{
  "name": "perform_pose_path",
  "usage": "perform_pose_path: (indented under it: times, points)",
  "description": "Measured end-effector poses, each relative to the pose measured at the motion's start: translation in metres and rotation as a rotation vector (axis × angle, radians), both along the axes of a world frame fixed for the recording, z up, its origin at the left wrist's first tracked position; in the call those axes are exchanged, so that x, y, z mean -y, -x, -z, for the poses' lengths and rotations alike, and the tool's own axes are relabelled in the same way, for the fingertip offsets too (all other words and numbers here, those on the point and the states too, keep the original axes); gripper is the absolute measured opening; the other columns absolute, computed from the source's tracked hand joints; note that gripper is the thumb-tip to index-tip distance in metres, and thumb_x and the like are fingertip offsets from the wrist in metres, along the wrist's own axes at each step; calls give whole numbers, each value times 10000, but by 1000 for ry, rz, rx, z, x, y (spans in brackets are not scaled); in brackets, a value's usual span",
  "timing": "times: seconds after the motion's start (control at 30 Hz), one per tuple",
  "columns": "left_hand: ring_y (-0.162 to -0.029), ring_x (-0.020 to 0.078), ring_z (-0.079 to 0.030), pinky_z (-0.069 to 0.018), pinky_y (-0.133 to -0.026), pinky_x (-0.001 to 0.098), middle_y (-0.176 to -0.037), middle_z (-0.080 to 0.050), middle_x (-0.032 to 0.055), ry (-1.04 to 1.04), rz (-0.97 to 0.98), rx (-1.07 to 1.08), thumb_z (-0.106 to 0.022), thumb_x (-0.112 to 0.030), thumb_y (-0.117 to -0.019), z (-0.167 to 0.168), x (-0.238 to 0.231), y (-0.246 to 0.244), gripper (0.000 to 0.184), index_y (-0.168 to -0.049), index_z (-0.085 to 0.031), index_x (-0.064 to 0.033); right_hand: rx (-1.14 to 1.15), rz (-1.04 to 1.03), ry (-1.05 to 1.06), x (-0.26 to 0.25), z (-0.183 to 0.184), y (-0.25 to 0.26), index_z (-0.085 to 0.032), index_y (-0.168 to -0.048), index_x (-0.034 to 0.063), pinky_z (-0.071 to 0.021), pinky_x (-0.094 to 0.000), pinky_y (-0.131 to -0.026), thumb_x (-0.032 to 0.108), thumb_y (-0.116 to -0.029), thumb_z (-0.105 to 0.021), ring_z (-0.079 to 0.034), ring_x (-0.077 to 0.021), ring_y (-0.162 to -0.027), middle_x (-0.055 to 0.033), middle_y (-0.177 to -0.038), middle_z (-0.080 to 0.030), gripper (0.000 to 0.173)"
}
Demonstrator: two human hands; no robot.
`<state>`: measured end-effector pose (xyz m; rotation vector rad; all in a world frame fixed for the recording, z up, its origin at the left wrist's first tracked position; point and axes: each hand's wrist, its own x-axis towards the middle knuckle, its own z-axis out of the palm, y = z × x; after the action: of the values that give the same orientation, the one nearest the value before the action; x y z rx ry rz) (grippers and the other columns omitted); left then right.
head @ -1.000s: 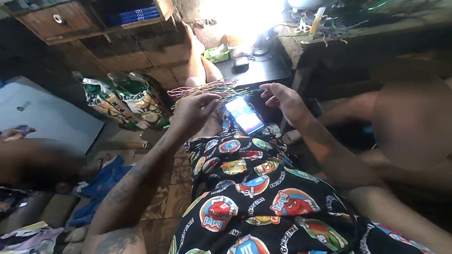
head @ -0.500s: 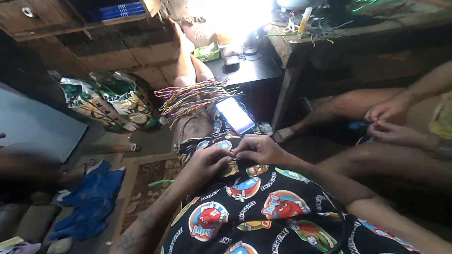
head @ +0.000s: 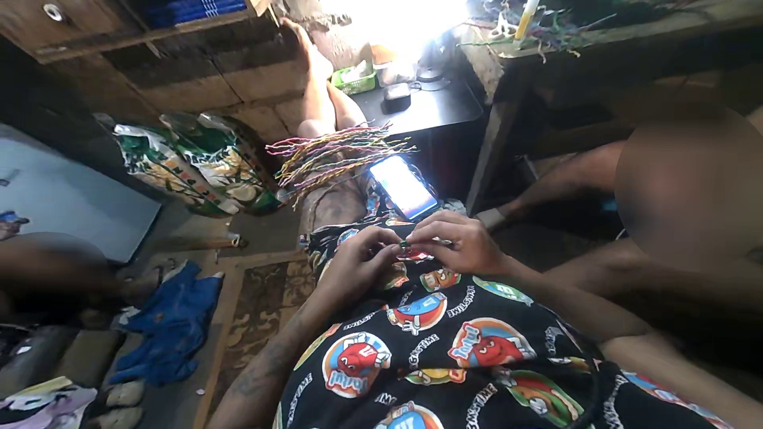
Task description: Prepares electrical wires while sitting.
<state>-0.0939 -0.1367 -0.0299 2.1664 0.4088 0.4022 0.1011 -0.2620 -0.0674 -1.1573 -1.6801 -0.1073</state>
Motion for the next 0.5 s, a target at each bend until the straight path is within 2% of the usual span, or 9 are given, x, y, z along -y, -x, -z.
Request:
perform_pose_path:
  times: [0.1, 0.2, 0.33, 0.43, 0.5]
  points:
    - [-731, -11, -637, -550, -704, 187, -871, -690, -57, 133, -29, 8, -617, -164, -1008, 0, -3, -4, 133, -1093, -675, -80, -122, -26, 93, -1, 0, -3, -779, -986, 35, -546, -221, -898, 115, -927, -686, -683, -85, -985, -59, -999, -742, 137]
    - [-716, -6, -625, -543, -694, 191, -863, -684, -63, 203, -37, -6, -620, -154, -1007, 0, -3, -5, 122, -1089, -682, -89, -293, -67, 235, -2, 0, -7, -765, -1029, 41, -560, -212, -874, 121, -924, -704, -675, -41, -969, -22, -1027, -730, 146]
    - [-697, 8, -613, -533, -656, 191, -868, -681, -45, 389, 40, 54, -608, -114, -1000, 11, -8, -4, 105, -1076, -660, -65, -498, -179, 401, -1, -6, -7, -731, -1010, 62, -573, -208, -797, 116, -929, -700, -670, -11, -872, 36, -961, -721, 102]
    - [-741, 18, -624, -540, -689, 205, -915, -678, -37, 475, 81, 101, -594, -90, -999, 15, -9, -4, 110, -1093, -631, -47, -600, -254, 505, 0, -9, -6, -735, -1031, 87, -559, -172, -744, 126, -970, -639, -656, 27, -804, 86, -910, -722, 121]
    - [-782, 24, -622, -543, -718, 223, -971, -665, -17, 446, 142, 142, -557, -90, -1008, 17, -9, -8, 162, -1138, -608, -9, -596, -286, 526, 0, -6, -11, -734, -1050, 110, -559, -176, -722, 147, -986, -600, -653, 28, -779, 106, -904, -719, 153]
